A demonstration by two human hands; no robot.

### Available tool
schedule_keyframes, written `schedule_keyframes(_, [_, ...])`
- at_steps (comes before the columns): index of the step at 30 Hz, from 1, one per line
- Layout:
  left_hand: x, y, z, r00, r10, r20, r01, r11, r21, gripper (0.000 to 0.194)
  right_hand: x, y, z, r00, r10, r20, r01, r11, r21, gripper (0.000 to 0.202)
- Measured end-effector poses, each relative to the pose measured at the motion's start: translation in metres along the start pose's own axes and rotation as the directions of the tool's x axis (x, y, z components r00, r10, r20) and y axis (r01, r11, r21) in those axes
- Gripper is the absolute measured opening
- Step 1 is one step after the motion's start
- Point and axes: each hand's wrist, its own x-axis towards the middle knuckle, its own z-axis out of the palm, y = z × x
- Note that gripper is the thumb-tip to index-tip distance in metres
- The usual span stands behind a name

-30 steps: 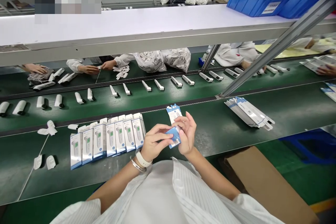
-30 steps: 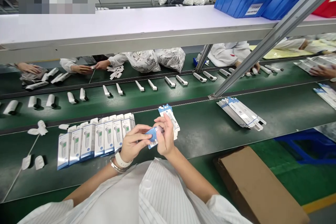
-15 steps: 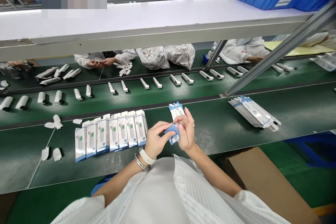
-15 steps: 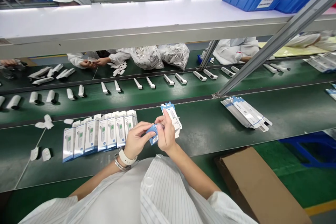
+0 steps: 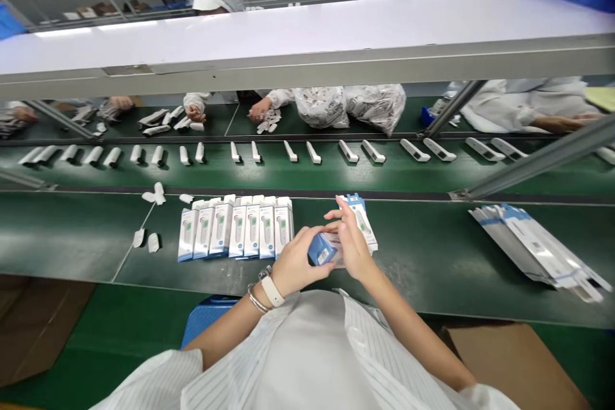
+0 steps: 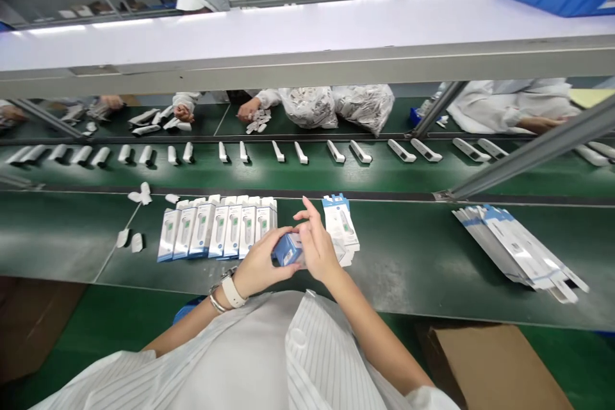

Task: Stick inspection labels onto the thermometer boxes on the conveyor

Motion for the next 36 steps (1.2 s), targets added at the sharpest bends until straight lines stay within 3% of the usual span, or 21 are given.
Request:
schedule_keyframes(2, [-0.015, -0.020, -0.013, 0.962, -0.144, -0.231, 0.116, 0.984, -0.132, 0.053, 0.008, 0.024, -0.010, 0.996, 0.054, -0.074, -0.059, 0.996, -0.063, 0.048])
schedule_keyframes(3, [-0.024, -0.034, -0.021, 0.896, -0.231, -0.379, 0.143, 0.959, -0.247, 0.049, 0.010, 0.042, -0.016, 0.983, 0.106, -0.148, -0.127, 0.982, -0.143, 0.050])
schedule_keyframes(4, [-0.032, -0.049, -0.030, 0.791, -0.326, -0.518, 0.137, 0.919, -0.369, 0.045, 0.010, 0.062, -0.022, 0.954, 0.182, -0.238, -0.242, 0.936, -0.255, 0.055])
schedule_keyframes(6, [-0.047, -0.081, -0.048, 0.500, -0.511, -0.699, 0.051, 0.824, -0.565, 0.036, 0.003, 0.104, -0.034, 0.863, 0.399, -0.309, -0.505, 0.700, -0.505, 0.070])
schedule_keyframes(8, [-0.057, -0.110, -0.067, 0.230, -0.632, -0.740, -0.045, 0.753, -0.657, 0.032, -0.010, 0.143, -0.039, 0.747, 0.578, -0.329, -0.613, 0.407, -0.677, 0.083])
schedule_keyframes(9, [-0.061, -0.122, -0.075, 0.143, -0.659, -0.738, -0.081, 0.736, -0.672, 0.031, -0.017, 0.158, -0.039, 0.702, 0.638, -0.317, -0.611, 0.311, -0.728, 0.085])
schedule_keyframes(10, [-0.064, -0.133, -0.083, 0.090, -0.669, -0.738, -0.102, 0.731, -0.675, 0.030, -0.024, 0.170, -0.039, 0.672, 0.677, -0.301, -0.594, 0.250, -0.765, 0.085])
schedule_keyframes(11, [-0.066, -0.142, -0.090, 0.073, -0.672, -0.737, -0.084, 0.732, -0.676, 0.029, -0.030, 0.179, -0.037, 0.659, 0.697, -0.284, -0.573, 0.219, -0.790, 0.083])
schedule_keyframes(13, [-0.071, -0.155, -0.101, 0.080, -0.690, -0.719, 0.035, 0.723, -0.690, 0.028, -0.037, 0.187, -0.035, 0.655, 0.700, -0.283, -0.556, 0.193, -0.809, 0.081])
schedule_keyframes(15, [-0.077, -0.162, -0.108, 0.057, -0.692, -0.719, 0.241, 0.709, -0.663, 0.032, -0.038, 0.186, -0.035, 0.668, 0.667, -0.331, -0.573, 0.177, -0.800, 0.083])
schedule_keyframes(17, [-0.083, -0.164, -0.111, 0.028, -0.588, -0.808, 0.487, 0.714, -0.503, 0.038, -0.034, 0.180, -0.039, 0.689, 0.619, -0.378, -0.622, 0.238, -0.746, 0.081])
schedule_keyframes(18, [-0.085, -0.163, -0.111, 0.045, -0.486, -0.873, 0.588, 0.719, -0.370, 0.041, -0.030, 0.177, -0.042, 0.702, 0.595, -0.391, -0.644, 0.295, -0.706, 0.074])
schedule_keyframes(20, [-0.084, -0.156, -0.107, 0.152, -0.239, -0.959, 0.691, 0.719, -0.070, 0.044, -0.024, 0.168, -0.051, 0.727, 0.564, -0.392, -0.662, 0.423, -0.618, 0.049])
schedule_keyframes(22, [-0.071, -0.141, -0.095, 0.272, -0.076, -0.959, 0.604, 0.789, 0.109, 0.043, -0.019, 0.157, -0.057, 0.748, 0.551, -0.370, -0.654, 0.518, -0.551, 0.027])
schedule_keyframes(24, [-0.048, -0.119, -0.070, 0.440, -0.109, -0.891, 0.418, 0.904, 0.096, 0.047, -0.016, 0.139, -0.053, 0.779, 0.519, -0.352, -0.624, 0.593, -0.509, 0.020])
schedule_keyframes(25, [-0.035, -0.105, -0.054, 0.562, -0.193, -0.804, 0.327, 0.945, 0.001, 0.051, -0.016, 0.128, -0.046, 0.808, 0.480, -0.342, -0.589, 0.661, -0.464, 0.021])
schedule_keyframes(27, [-0.007, -0.078, -0.018, 0.806, -0.349, -0.479, 0.244, 0.932, -0.268, 0.063, -0.020, 0.100, -0.025, 0.870, 0.372, -0.322, -0.470, 0.822, -0.320, 0.023])
schedule_keyframes(28, [0.007, -0.065, 0.000, 0.874, -0.378, -0.305, 0.257, 0.893, -0.370, 0.072, -0.024, 0.085, -0.012, 0.898, 0.313, -0.308, -0.389, 0.893, -0.225, 0.023])
schedule_keyframes(31, [0.038, -0.039, 0.032, 0.944, -0.322, -0.065, 0.247, 0.826, -0.507, 0.080, -0.038, 0.049, 0.017, 0.964, 0.183, -0.194, -0.187, 0.982, -0.001, 0.021])
schedule_keyframes(33, [0.045, -0.030, 0.035, 0.967, -0.255, -0.011, 0.215, 0.836, -0.505, 0.077, -0.042, 0.037, 0.020, 0.992, 0.116, -0.053, -0.109, 0.987, 0.120, 0.029])
schedule_keyframes(36, [0.038, -0.024, 0.023, 0.988, -0.144, 0.060, 0.156, 0.912, -0.380, 0.091, -0.033, 0.031, 0.005, 0.994, 0.053, 0.100, -0.083, 0.943, 0.324, 0.072])
